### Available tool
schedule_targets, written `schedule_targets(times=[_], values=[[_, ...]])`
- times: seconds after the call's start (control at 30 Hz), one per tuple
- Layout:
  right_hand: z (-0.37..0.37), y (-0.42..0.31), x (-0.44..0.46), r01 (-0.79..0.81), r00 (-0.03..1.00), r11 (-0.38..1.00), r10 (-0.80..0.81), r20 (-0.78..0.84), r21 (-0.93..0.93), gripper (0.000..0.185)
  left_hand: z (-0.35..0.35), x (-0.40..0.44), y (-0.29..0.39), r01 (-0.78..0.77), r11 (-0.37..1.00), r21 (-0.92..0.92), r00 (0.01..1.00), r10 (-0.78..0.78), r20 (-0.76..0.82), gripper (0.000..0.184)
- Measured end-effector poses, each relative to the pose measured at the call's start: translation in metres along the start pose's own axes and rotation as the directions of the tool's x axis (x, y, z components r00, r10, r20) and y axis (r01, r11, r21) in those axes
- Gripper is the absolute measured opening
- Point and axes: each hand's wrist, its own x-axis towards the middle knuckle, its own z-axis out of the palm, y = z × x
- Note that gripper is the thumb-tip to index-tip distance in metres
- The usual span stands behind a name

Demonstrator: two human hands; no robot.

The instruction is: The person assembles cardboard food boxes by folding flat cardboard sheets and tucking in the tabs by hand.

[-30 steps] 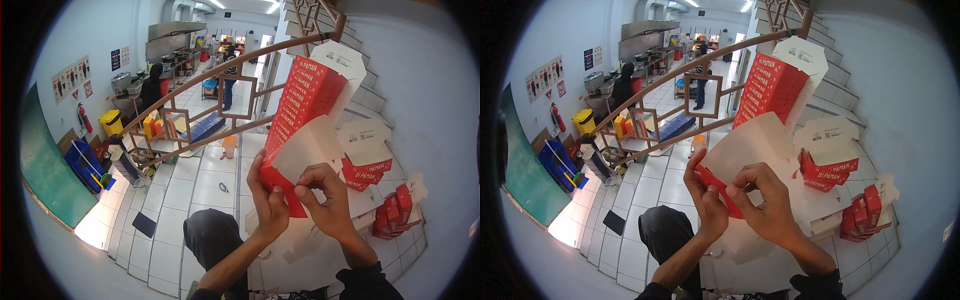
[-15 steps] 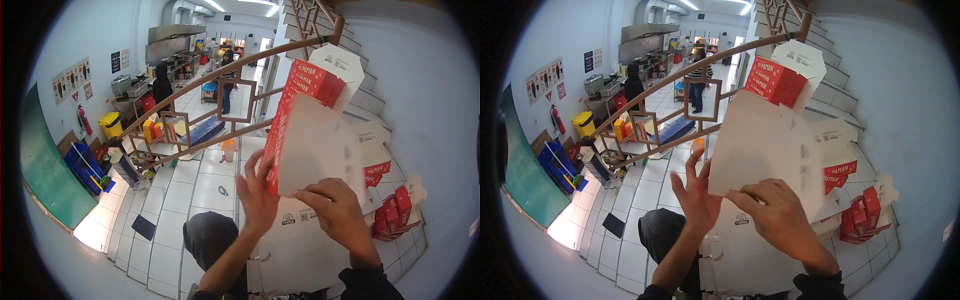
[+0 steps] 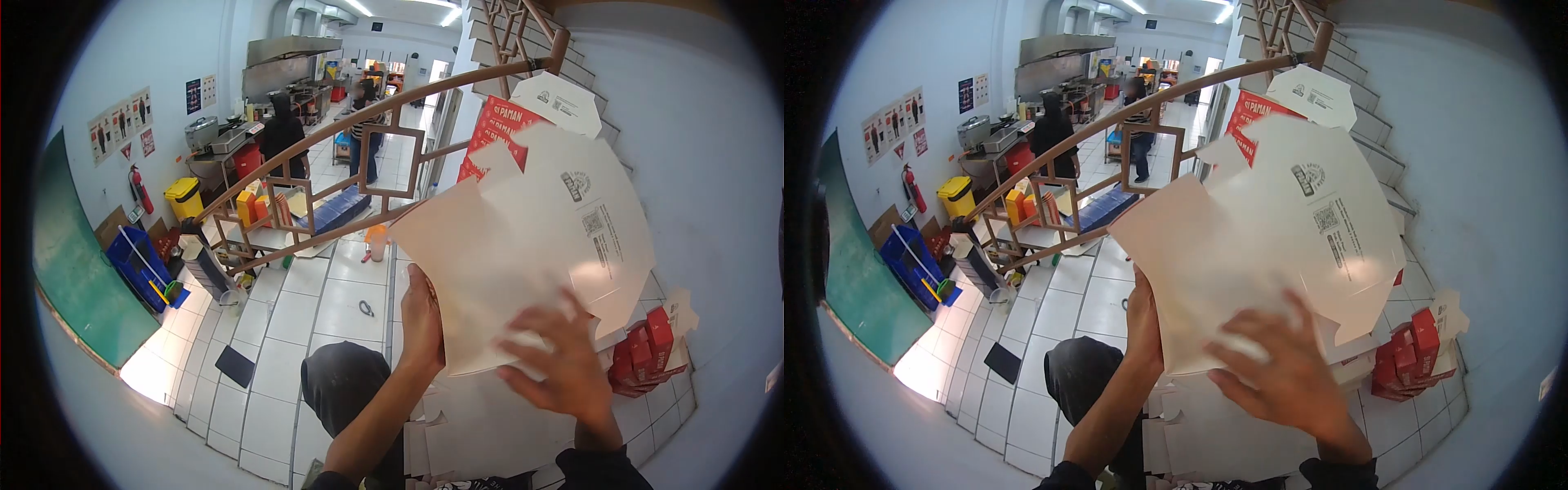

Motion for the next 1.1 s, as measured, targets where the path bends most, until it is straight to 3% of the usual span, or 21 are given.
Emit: schedule_targets(times=[0.03,0.07,0.1,0.17,0.2,0.27,0.3,0.4,0.43,0.5,0.57,0.63,0.73,0.77,0.83,0.93,1.03,1.1], values=[[-0.007,0.005,-0.004,-0.035,0.988,0.999,0.033,-0.15,-0.012,0.045,0.002,-0.001,0.003,-0.018,0.999,0.029,0.999,0.019,-0.039,0.059],[0.0,0.016,-0.013,-0.201,0.875,0.978,0.154,-0.458,-0.057,0.049,0.004,-0.001,0.005,-0.034,0.998,0.055,0.996,0.039,-0.077,0.059],[0.007,0.029,-0.021,-0.367,0.656,0.929,0.223,-0.721,-0.046,0.054,0.005,-0.002,0.006,-0.033,0.998,0.055,0.996,0.037,-0.08,0.059],[-0.006,0.046,-0.019,-0.62,0.411,0.785,0.337,-0.847,0.011,0.069,0.005,-0.003,0.007,-0.031,0.998,0.054,0.996,0.035,-0.085,0.06],[-0.009,0.053,-0.023,-0.559,0.352,0.77,0.556,-0.753,0.308,0.071,0.006,-0.004,0.008,-0.018,1.0,0.026,0.997,0.02,-0.077,0.058],[-0.01,0.069,-0.035,-0.364,0.312,0.48,0.87,-0.381,0.798,0.075,0.007,-0.005,0.009,0.004,1.0,-0.027,0.998,-0.006,-0.059,0.056],[-0.01,0.078,-0.039,-0.264,0.355,0.363,0.898,-0.26,0.893,0.062,0.007,-0.004,0.008,-0.016,1.0,-0.011,0.996,0.015,-0.091,0.054],[0.003,0.061,-0.042,-0.228,0.36,0.322,0.905,-0.228,0.919,0.059,0.002,0.002,0.001,-0.098,0.993,0.058,0.984,0.106,-0.144,0.047],[0.004,0.054,-0.042,-0.179,0.359,0.367,0.888,-0.286,0.913,0.053,-0.004,0.004,-0.001,-0.141,0.986,0.089,0.979,0.152,-0.134,0.044],[0.003,0.033,-0.042,-0.365,0.428,0.531,0.825,-0.369,0.765,0.045,-0.01,0.008,-0.004,-0.226,0.968,0.11,0.968,0.236,-0.088,0.039],[0.003,0.014,-0.052,-0.55,0.512,0.559,0.813,-0.278,0.621,0.031,-0.01,0.01,-0.009,-0.271,0.954,0.13,0.955,0.283,-0.09,0.038],[-0.001,-0.001,-0.048,-0.407,0.855,0.843,0.487,-0.177,0.353,0.028,-0.005,0.011,-0.013,-0.3,0.946,0.126,0.943,0.314,-0.113,0.037],[0.012,-0.009,-0.033,-0.198,0.943,0.943,0.257,-0.212,0.266,0.03,0.003,0.009,-0.011,-0.287,0.952,0.103,0.941,0.301,-0.155,0.035],[0.006,-0.008,-0.034,-0.233,0.926,0.87,0.335,-0.174,0.436,0.036,0.004,0.006,-0.005,-0.258,0.961,0.101,0.951,0.271,-0.148,0.034],[0.011,-0.002,-0.03,-0.014,0.878,0.553,0.405,-0.254,0.833,0.036,0.001,0.005,0.0,-0.209,0.974,0.09,0.968,0.219,-0.119,0.032],[0.027,0.016,-0.038,0.165,0.848,0.313,0.44,-0.297,0.935,0.026,-0.007,0.008,-0.006,-0.159,0.987,0.033,0.985,0.161,-0.054,0.033],[0.039,0.031,-0.041,0.078,0.862,0.686,0.318,-0.395,0.724,0.013,-0.004,0.01,-0.012,-0.128,0.989,-0.072,0.992,0.128,-0.014,0.034],[0.042,0.027,-0.041,-0.115,0.855,0.749,0.409,-0.319,0.652,0.017,-0.004,0.01,-0.014,-0.098,0.99,-0.106,0.995,0.099,0.006,0.036]])
